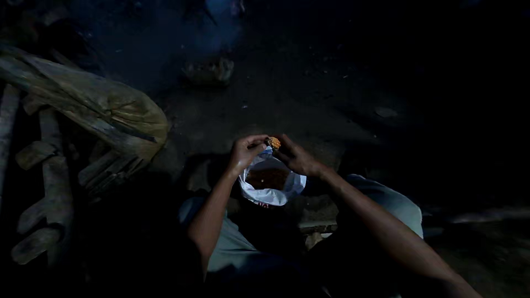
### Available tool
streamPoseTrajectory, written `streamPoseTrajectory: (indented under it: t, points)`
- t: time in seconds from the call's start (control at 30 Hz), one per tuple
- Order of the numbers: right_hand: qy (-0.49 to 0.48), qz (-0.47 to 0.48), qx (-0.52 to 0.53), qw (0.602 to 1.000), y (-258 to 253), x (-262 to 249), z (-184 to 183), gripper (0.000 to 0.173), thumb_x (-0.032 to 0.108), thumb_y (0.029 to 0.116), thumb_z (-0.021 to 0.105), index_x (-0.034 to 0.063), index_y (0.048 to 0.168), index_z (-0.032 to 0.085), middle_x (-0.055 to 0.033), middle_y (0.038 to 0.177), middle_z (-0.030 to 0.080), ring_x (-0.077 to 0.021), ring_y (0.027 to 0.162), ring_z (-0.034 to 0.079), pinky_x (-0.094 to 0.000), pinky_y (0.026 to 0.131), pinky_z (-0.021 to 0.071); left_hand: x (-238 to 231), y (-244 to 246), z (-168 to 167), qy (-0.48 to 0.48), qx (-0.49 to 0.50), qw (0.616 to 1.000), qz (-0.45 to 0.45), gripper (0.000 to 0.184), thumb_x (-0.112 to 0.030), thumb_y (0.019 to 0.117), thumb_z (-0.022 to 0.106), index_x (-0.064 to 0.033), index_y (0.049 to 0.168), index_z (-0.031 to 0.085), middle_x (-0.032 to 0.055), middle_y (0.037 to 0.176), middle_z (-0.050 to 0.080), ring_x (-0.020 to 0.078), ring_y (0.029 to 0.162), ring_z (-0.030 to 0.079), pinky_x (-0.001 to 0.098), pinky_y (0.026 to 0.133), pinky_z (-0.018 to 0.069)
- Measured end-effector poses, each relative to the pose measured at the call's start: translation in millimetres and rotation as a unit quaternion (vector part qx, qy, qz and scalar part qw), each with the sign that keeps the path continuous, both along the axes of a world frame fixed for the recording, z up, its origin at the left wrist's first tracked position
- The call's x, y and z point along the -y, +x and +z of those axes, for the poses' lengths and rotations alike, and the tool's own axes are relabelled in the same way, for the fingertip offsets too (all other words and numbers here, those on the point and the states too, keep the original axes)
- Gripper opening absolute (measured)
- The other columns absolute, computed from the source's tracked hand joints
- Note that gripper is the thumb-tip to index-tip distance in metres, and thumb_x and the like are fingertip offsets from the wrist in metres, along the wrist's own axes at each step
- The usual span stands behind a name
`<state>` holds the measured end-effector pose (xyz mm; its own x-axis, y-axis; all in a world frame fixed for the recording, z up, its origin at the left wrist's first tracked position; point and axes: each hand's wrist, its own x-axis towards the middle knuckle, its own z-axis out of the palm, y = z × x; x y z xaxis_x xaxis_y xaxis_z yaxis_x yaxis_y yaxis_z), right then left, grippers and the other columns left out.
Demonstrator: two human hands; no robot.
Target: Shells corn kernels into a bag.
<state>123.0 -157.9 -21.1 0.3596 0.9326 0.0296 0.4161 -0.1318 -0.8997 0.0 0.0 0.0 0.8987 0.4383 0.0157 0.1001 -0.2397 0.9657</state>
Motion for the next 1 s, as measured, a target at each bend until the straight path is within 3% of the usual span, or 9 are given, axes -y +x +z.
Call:
streamPoseTrajectory:
  t: [0.17,0.27,0.37,0.5,0.6,0.7,0.8,0.9,1.0]
  points:
    - [0.021,0.003,-0.048,0.999,3.0,0.0,-4.7,0.045,0.003,0.1022,0.052,0.0000,0.146,0.042,-0.0179,0.128,0.061,-0.0162,0.107,0.064,-0.0344,0.094,0.0532,1.3,2.2,-4.3,0.001,-0.008,1.000,0.002,0.027,-0.001,0.0964,0.065,0.0055,0.123,0.068,0.0164,0.111,0.071,0.0142,0.098,0.068,0.0302,0.090,0.0553]
    - [0.000,-0.002,-0.074,0.997,2.0,2.6,2.9,0.043,0.012,0.1059,0.040,0.0034,0.148,0.043,-0.0134,0.123,0.061,-0.0112,0.094,0.059,-0.0303,0.080,0.0497,3.0,2.2,-2.9,-0.006,0.000,1.000,0.007,0.026,-0.003,0.0972,0.065,0.0056,0.122,0.068,0.0157,0.112,0.071,0.0130,0.098,0.068,0.0293,0.091,0.0553]
    - [-0.002,-0.002,-0.088,0.996,1.7,2.6,4.1,0.044,0.019,0.1093,0.036,0.0056,0.151,0.041,-0.0125,0.127,0.060,-0.0116,0.099,0.059,-0.0308,0.085,0.0499,5.2,2.4,-0.1,-0.009,0.009,1.000,0.018,0.023,-0.004,0.0974,0.066,0.0051,0.118,0.069,0.0143,0.108,0.072,0.0110,0.095,0.067,0.0278,0.089,0.0553]
    - [0.017,0.003,-0.086,0.996,2.1,3.2,2.1,0.042,0.017,0.1097,0.041,0.0054,0.150,0.042,-0.0114,0.131,0.059,-0.0085,0.109,0.060,-0.0288,0.094,0.0496,4.3,3.6,-1.9,-0.007,0.007,1.000,0.021,0.024,-0.005,0.0983,0.065,0.0048,0.120,0.069,0.0146,0.110,0.072,0.0117,0.096,0.068,0.0287,0.089,0.0554]
    - [-0.026,-0.005,-0.064,0.998,4.7,5.5,9.0,0.044,0.014,0.1097,0.042,0.0034,0.152,0.040,-0.0177,0.133,0.059,-0.0170,0.109,0.060,-0.0363,0.095,0.0492,6.4,-0.3,-7.1,0.050,-0.072,0.996,-0.015,0.024,-0.010,0.1015,0.061,0.0066,0.118,0.068,0.0184,0.112,0.070,0.0197,0.101,0.067,0.0377,0.094,0.0538]
    - [-0.054,-0.022,-0.070,0.996,6.3,8.0,10.0,0.045,0.014,0.1094,0.040,0.0063,0.154,0.036,-0.0206,0.131,0.059,-0.0248,0.104,0.064,-0.0429,0.089,0.0536,25.8,-7.1,-19.7,0.141,-0.208,0.953,-0.168,0.033,-0.023,0.0955,0.072,0.0048,0.114,0.070,0.0219,0.116,0.069,0.0311,0.109,0.066,0.0515,0.100,0.0513]
    - [-0.061,-0.017,-0.067,0.996,4.1,8.7,12.1,0.045,0.013,0.1100,0.038,0.0054,0.154,0.034,-0.0210,0.127,0.059,-0.0236,0.097,0.064,-0.0415,0.085,0.0537,62.5,-15.9,-37.4,0.215,-0.303,0.855,-0.361,0.062,-0.032,0.0915,0.077,0.0001,0.140,0.056,0.0245,0.143,0.055,0.0385,0.136,0.050,0.0588,0.114,0.0366]
    - [-0.056,-0.001,-0.067,0.996,2.6,8.5,10.8,0.047,0.011,0.1095,0.038,0.0041,0.155,0.032,-0.0216,0.128,0.058,-0.0224,0.100,0.064,-0.0398,0.087,0.0531,89.9,-26.4,-44.5,0.279,-0.315,0.787,-0.451,0.057,-0.016,0.0946,0.072,-0.0003,0.145,0.050,0.0264,0.142,0.053,0.0438,0.134,0.050,0.0610,0.110,0.0392]
    - [-0.027,0.004,-0.094,0.995,2.6,8.9,11.4,0.049,0.004,0.1058,0.040,0.0035,0.154,0.032,-0.0195,0.126,0.058,-0.0184,0.097,0.063,-0.0356,0.083,0.0530,95.1,-30.5,-49.7,0.289,-0.302,0.784,-0.459,0.051,-0.006,0.0954,0.067,-0.0024,0.144,0.051,0.0255,0.139,0.057,0.0443,0.130,0.054,0.0631,0.106,0.0422]
